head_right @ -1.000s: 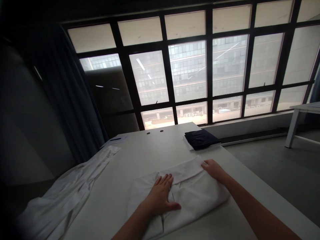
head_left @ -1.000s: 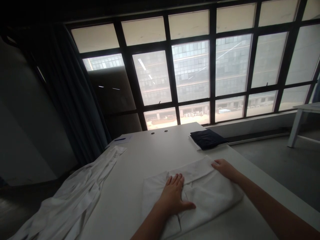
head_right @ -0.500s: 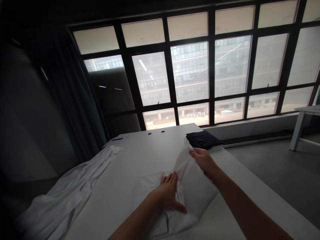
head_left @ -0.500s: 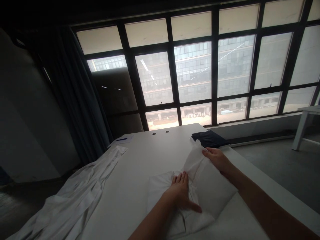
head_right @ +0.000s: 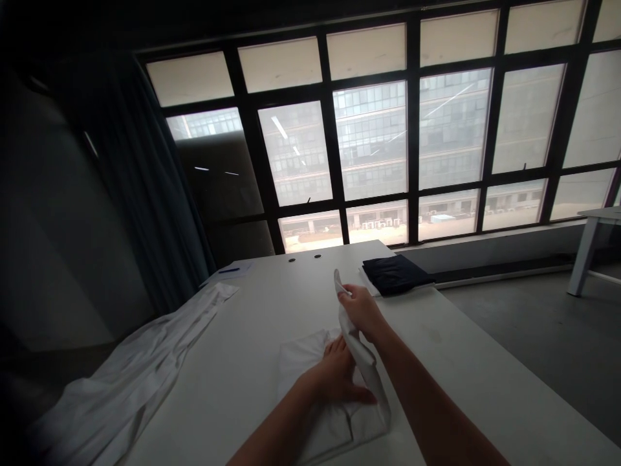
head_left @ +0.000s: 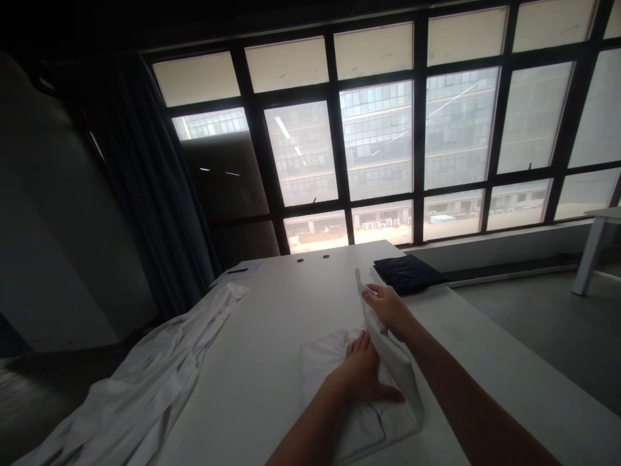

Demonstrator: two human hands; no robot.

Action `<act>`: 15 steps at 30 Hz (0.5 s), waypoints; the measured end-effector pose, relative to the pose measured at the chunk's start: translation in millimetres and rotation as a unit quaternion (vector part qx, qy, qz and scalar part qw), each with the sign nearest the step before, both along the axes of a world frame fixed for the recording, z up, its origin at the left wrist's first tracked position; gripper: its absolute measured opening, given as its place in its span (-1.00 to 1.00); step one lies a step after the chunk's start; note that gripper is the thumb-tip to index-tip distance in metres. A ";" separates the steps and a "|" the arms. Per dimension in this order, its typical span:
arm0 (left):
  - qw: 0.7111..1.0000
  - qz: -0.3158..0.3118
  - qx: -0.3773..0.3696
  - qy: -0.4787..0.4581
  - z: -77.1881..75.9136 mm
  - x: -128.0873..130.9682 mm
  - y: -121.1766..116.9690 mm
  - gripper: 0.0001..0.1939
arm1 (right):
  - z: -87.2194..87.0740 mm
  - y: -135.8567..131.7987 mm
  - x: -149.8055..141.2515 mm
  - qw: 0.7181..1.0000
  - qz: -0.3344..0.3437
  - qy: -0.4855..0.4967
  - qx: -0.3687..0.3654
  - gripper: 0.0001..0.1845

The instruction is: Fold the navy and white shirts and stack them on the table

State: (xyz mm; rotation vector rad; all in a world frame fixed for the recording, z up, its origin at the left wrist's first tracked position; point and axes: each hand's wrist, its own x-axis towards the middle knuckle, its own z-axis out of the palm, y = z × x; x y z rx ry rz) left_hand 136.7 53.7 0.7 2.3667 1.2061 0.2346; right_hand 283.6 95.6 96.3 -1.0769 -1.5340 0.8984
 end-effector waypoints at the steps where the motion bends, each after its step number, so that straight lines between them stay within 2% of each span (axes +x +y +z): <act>1: 1.000 -0.007 -0.008 -0.025 5.2 -9.6 -3.3 0.34 | 0.2 -2.4 -1.6 1.000 0.010 0.008 -0.008 -0.59; 4: 0.988 0.003 -0.058 -0.143 18.3 -48.4 -8.1 -0.06 | 2.6 -12.1 -13.3 0.998 0.046 0.015 -0.032 -0.62; 6: 0.954 0.068 -0.119 -0.268 22.9 -77.7 -5.6 -0.33 | 1.7 -19.3 -28.6 0.997 0.062 -0.006 -0.041 -0.66; 7: 0.931 0.108 -0.145 -0.318 23.8 -91.8 -3.1 -0.37 | -0.9 -22.6 -38.4 0.997 0.064 -0.029 -0.038 -0.68; 9: 0.892 0.177 -0.173 -0.377 23.6 -117.0 2.5 -0.32 | -11.9 -28.2 -60.8 0.994 0.055 -0.088 -0.014 -0.70; 12: 0.829 0.252 -0.225 -0.446 19.3 -143.5 7.5 -0.19 | -42.3 -35.6 -95.4 0.984 0.054 -0.167 0.025 -0.68; 14: 0.786 0.272 -0.268 -0.486 14.3 -152.4 7.8 -0.22 | -66.1 -41.8 -113.9 0.978 0.072 -0.193 0.021 -0.66; 15: 0.781 0.273 -0.272 -0.491 11.0 -154.5 7.7 -0.26 | -77.1 -45.7 -120.9 0.976 0.081 -0.200 0.015 -0.65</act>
